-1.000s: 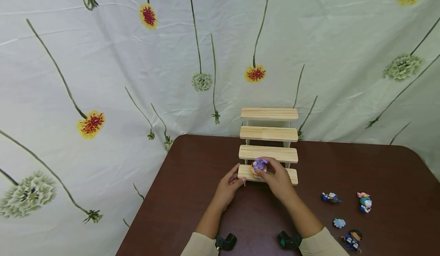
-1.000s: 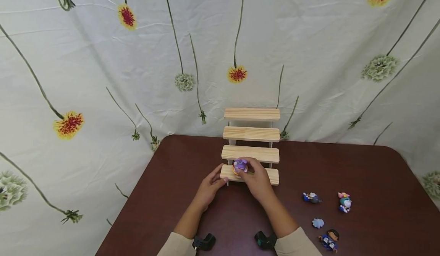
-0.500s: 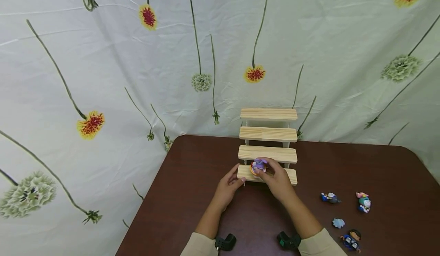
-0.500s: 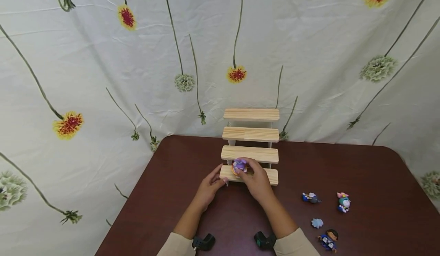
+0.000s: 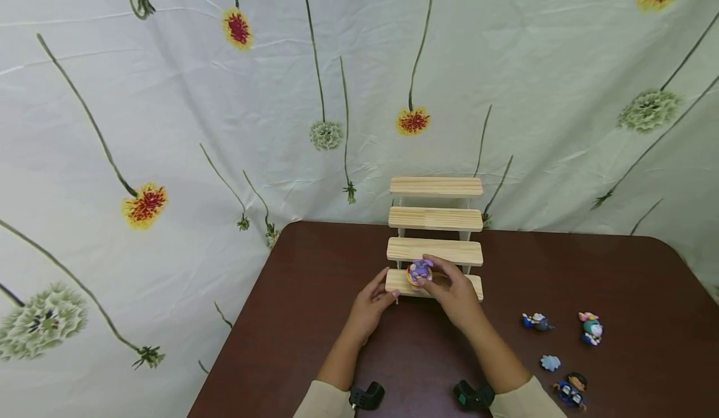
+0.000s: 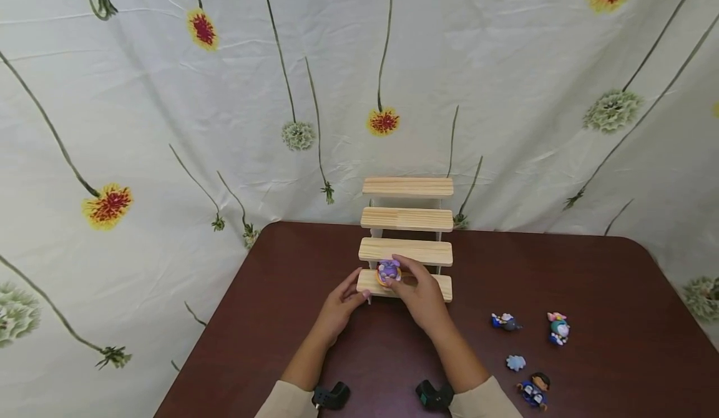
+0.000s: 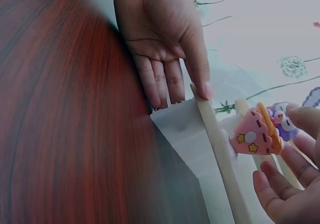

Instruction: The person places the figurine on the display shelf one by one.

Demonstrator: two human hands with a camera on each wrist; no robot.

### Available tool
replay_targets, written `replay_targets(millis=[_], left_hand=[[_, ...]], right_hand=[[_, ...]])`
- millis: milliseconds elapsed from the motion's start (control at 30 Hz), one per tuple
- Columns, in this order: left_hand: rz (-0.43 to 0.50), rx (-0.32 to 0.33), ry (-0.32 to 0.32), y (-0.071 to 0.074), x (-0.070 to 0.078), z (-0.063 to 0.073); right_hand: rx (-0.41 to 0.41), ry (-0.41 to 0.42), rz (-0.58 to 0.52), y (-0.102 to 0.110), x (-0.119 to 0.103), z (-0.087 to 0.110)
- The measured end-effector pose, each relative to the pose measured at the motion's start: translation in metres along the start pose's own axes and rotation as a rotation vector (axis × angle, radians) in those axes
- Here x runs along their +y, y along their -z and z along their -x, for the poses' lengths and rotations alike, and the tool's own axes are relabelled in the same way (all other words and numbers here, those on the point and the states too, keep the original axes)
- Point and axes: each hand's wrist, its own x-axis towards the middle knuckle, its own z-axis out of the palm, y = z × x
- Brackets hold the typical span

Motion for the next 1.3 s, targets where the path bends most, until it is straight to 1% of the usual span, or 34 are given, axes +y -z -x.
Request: replay_targets(millis=[133, 367, 633, 767, 933, 1067, 1167, 1300], left_hand=[[0.002, 0.004, 0.003, 0.0, 0.001, 0.0], [-0.006, 0.005, 0.009, -0.001, 0.0, 0.0], [-0.019, -0.003, 0.007, 0.0, 0.0, 0.0], [-0.017, 0.003, 0.008, -0.001, 0.001, 0.001], [-0.012, 0.006, 0.007, -0.001, 0.001, 0.001], [-0.012, 0.004, 0.007, 0.0, 0.002, 0.001], [-0.008, 0.002, 0.008, -0.001, 0.002, 0.001], [-0.01, 0.005, 0.009, -0.001, 0.0, 0.0]], right_hand=[[0.012, -0.008, -0.006, 0.005, -0.003, 0.002], [0.035, 0.038, -0.027, 0.016, -0.004, 0.008], [0.048, 0.015, 0.029, 0.028, -0.004, 0.015], [0.059, 0.0, 0.039, 0.035, -0.003, 0.019], [0.072, 0.001, 0.031, 0.044, -0.002, 0.025], [0.088, -0.009, 0.054, 0.05, 0.0, 0.031], [0.096, 0.006, 0.074, 0.054, 0.001, 0.035], [0.111, 0.061, 0.084, 0.059, 0.001, 0.04]])
